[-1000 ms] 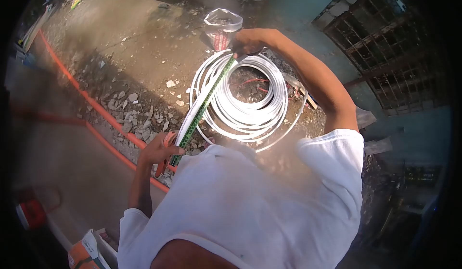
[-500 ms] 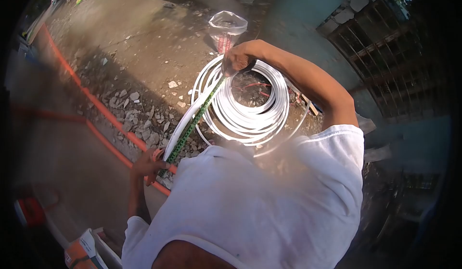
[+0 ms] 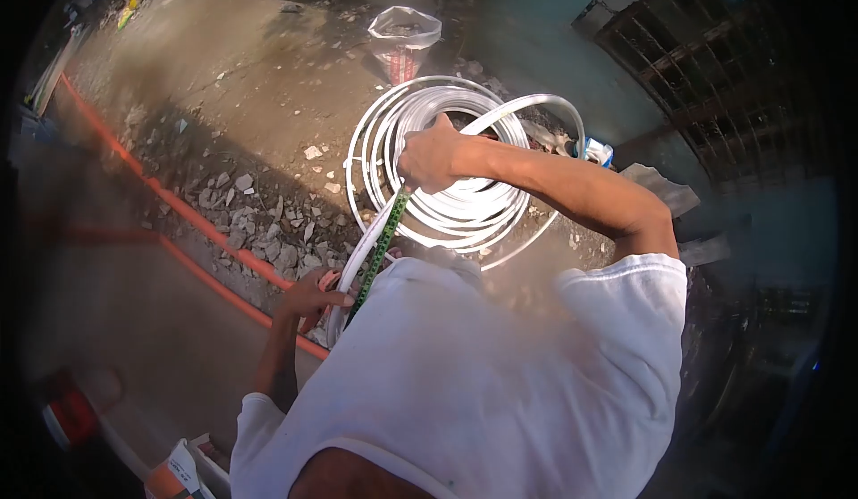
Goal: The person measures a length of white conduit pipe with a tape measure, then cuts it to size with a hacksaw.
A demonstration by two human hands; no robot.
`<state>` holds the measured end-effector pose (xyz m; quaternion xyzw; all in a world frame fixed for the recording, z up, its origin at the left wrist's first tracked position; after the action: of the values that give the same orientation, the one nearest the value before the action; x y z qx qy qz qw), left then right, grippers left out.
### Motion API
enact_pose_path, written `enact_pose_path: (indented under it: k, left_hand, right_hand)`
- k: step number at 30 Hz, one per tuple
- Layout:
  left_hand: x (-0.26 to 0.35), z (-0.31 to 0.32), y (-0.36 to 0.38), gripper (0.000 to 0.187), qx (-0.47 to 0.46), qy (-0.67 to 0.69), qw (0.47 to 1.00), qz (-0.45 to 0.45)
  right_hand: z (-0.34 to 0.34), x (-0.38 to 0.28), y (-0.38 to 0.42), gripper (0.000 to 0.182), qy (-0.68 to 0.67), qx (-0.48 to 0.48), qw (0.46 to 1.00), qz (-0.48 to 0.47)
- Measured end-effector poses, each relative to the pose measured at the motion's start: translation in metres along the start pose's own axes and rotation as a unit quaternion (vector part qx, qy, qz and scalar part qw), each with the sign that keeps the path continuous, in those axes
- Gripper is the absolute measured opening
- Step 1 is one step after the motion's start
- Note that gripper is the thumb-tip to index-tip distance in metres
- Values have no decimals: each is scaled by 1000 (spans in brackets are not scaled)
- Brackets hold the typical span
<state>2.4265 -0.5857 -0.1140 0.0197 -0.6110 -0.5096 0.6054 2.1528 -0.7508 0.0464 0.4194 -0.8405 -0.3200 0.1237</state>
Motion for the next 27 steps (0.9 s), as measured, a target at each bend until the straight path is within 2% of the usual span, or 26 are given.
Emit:
enact_pose_path:
  k: [2, 4, 6, 9, 12, 13, 16, 17, 18, 20, 21, 22, 26, 27]
  left_hand:
    - [46, 11, -30, 45, 2, -28, 996, 90]
    - [97, 31, -49, 43, 151, -155, 962, 166]
    - [142, 49, -65, 33, 154, -230, 945, 175]
    - [144, 58, -99, 31, 164, -267, 914, 257]
    - [137, 62, -103, 28, 157, -236, 936, 209]
    - [137, 63, -99, 25, 123, -165, 958, 201]
    - [114, 47, -105, 24, 98, -183, 960, 187]
    - [97, 35, -109, 23, 68, -195, 959, 194]
    - [100, 34, -91, 22, 53, -158, 972, 165]
    - [102, 36, -52, 21, 26, -82, 991, 106]
    - [92, 31, -43, 23, 23, -75, 992, 98]
    - [83, 25, -34, 25, 22, -68, 993, 93]
    - [50, 7, 1, 31, 61, -19, 996, 67]
    - [52, 10, 12, 30, 58, -11, 997, 53]
  right_hand:
    - [6, -9, 0, 26, 0, -3, 1000, 9]
    - [15, -14, -2, 25, 14, 2, 1000, 23]
    - [21, -15, -5, 25, 8, 4, 999, 41]
    - [30, -9, 1, 23, -10, 0, 996, 86]
    - [43, -8, 2, 21, -31, 9, 996, 81]
    - [43, -8, 5, 19, -63, 25, 995, 71]
    - [30, 1, 15, 19, -52, -18, 991, 124]
    - [30, 15, 21, 24, -85, 5, 985, 150]
    - [27, 30, 29, 30, -105, -18, 983, 149]
    - [37, 64, 41, 42, -142, -8, 983, 115]
    - [36, 77, 45, 44, -173, -79, 972, 140]
    - [33, 90, 52, 48, -154, -117, 976, 96]
    - [36, 124, 90, 57, -222, -154, 955, 120]
    - [56, 146, 93, 59, -279, -143, 948, 61]
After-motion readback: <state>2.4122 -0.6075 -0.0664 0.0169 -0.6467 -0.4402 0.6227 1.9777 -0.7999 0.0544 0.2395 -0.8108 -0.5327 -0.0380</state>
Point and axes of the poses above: each hand's wrist, its own y-axis away from the middle knuckle, its own z-axis out of the palm, x = y × z, the point moved 1 cm from there along -y, towards the middle knuckle, and after that the axes turned 4 degrees about -z, right-handed, at the moved point
